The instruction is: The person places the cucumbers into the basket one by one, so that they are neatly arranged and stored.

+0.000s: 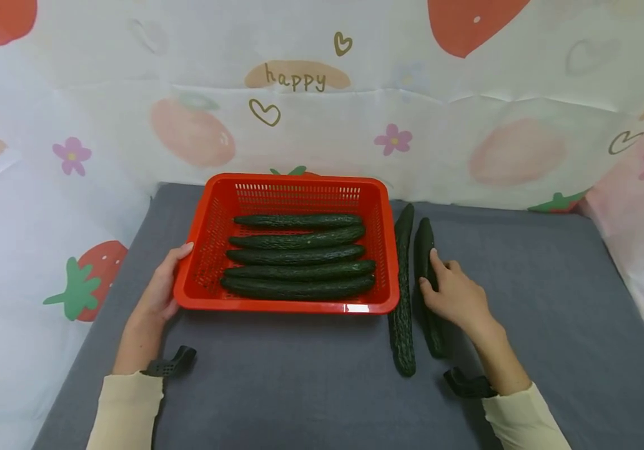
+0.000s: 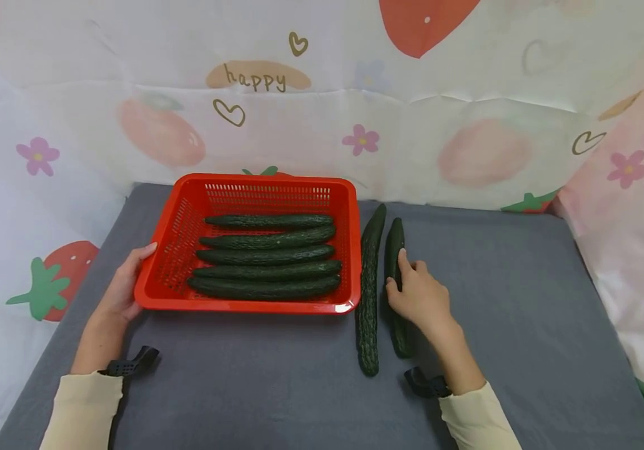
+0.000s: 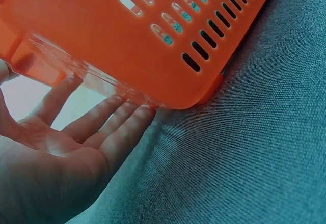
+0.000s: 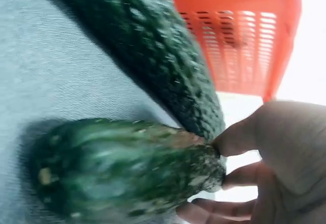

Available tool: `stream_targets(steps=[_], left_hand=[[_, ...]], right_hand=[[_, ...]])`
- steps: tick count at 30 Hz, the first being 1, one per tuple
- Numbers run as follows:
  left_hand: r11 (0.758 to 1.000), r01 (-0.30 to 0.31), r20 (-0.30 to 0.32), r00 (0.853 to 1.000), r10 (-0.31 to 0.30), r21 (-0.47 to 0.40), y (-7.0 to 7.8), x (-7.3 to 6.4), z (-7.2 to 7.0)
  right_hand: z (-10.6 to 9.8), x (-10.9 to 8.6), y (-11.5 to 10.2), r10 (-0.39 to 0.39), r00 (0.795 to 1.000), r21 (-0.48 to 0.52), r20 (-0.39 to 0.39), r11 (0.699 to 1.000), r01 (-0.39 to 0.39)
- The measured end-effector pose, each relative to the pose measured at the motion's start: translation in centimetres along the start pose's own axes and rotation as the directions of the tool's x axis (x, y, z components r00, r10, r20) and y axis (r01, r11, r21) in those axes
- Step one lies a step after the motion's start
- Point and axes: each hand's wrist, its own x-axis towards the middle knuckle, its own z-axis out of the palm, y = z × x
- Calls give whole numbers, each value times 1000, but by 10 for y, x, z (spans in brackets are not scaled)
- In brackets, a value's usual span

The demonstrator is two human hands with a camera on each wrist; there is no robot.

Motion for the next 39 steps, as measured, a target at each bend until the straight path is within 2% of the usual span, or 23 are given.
stream_targets(steps=[4,7,12,17,23,33,39], left_hand=[[1000,-4,13,1000,4,4,1,0,0],[1000,6,16,1000,-6,-4,1,0,0],[1000,10,8,1000,-10,-9,4,2,0],[1000,6,21,1000,-6,-16,5,2,0],[1000,6,3,1000,-6,11,2,0,0],[1000,20,-28,999,-20,-6,0,-2,1],[1000,24,-19,1000,-24,-7,2,0,1]], right_hand=[[-3,1,-5,14,1000,-96,-9,995,-15],[-11,3,-5,41,999,-96,34,995,-38],[-21,11,-5,73,995,-40,62,997,-71],[-20,11,0,95,993,16,63,995,-96],[-22,11,11,79,994,110,72,990,-87],[-35,2,11,70,997,150,19,986,-72],[-50,-6,11,42,999,192,-10,981,-39]])
